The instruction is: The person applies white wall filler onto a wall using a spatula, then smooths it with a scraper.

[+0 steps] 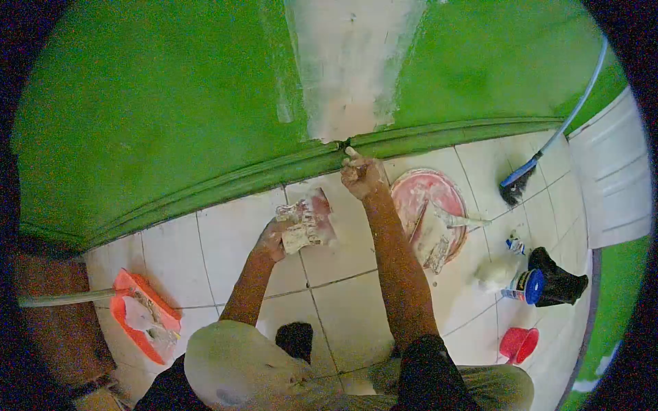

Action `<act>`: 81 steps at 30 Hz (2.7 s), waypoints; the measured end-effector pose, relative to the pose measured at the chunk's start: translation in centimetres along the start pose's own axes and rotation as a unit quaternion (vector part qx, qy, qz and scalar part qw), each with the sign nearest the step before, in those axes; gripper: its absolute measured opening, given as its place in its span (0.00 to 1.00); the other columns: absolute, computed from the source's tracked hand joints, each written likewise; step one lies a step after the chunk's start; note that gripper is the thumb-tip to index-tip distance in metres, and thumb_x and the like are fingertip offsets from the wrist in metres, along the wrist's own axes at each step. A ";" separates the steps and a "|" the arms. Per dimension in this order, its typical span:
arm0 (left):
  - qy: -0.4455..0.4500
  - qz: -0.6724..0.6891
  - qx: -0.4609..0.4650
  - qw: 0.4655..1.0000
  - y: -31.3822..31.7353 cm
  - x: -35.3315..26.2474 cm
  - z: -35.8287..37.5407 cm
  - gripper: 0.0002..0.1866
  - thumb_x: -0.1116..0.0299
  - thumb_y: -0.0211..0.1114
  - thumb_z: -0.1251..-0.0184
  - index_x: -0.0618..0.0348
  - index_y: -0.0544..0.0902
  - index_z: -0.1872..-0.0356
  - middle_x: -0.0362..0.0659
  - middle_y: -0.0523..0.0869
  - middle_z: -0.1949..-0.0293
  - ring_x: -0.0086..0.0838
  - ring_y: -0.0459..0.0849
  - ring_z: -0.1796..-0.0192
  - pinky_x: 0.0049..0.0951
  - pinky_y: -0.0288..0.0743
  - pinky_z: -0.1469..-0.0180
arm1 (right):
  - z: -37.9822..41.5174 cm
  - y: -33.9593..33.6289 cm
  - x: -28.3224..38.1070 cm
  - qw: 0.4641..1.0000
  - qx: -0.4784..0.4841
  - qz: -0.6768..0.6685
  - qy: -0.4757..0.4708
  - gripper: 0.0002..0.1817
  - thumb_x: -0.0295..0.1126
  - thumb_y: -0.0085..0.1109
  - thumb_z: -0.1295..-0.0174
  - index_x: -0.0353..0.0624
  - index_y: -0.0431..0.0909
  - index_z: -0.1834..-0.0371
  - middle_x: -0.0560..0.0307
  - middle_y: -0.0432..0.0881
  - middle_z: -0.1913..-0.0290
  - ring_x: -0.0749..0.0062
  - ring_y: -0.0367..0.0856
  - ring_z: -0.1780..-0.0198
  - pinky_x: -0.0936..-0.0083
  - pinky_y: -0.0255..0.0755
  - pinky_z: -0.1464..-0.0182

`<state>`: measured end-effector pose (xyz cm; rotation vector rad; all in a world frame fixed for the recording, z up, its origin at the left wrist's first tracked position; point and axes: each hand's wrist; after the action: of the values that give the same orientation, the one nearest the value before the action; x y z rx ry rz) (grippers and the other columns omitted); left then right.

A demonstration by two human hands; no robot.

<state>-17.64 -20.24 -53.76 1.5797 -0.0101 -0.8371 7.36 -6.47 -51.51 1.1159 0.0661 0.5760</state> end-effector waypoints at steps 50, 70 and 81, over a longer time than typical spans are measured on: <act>-0.017 0.016 -0.141 0.990 3.7 -2.0 1.6 0.27 0.76 0.60 0.42 0.65 0.69 0.38 0.56 0.80 0.47 0.49 0.83 0.49 0.62 0.78 0.47 | -2.9 3.6 0.6 0.991 0.124 0.001 0.054 0.09 0.36 0.49 0.42 0.45 0.66 0.76 0.54 0.71 0.71 0.73 0.61 0.80 0.80 0.59 0.82; -0.022 -0.031 -0.116 0.992 1.4 -1.4 1.7 0.29 0.68 0.64 0.40 0.60 0.70 0.36 0.50 0.80 0.44 0.43 0.82 0.46 0.54 0.79 0.45 | 1.3 3.1 1.5 0.979 0.144 0.144 0.008 0.04 0.33 0.57 0.44 0.48 0.73 0.70 0.61 0.73 0.74 0.77 0.64 0.81 0.81 0.59 0.82; -0.029 -0.022 -0.129 0.991 2.9 -1.7 1.7 0.30 0.74 0.63 0.43 0.62 0.69 0.36 0.53 0.80 0.45 0.47 0.83 0.48 0.55 0.81 0.48 | -0.2 0.8 -2.3 0.954 -0.086 0.271 -0.092 0.19 0.55 0.56 0.37 0.51 0.71 0.68 0.69 0.62 0.84 0.80 0.58 0.87 0.81 0.52 0.85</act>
<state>-18.46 -21.53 -50.33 1.3158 0.0897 -0.8812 5.02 -7.13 -51.40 1.0099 -0.4587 0.9419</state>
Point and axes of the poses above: each hand's wrist, its own z-axis away from the middle knuckle, its own y-axis out of the palm, x = y × z
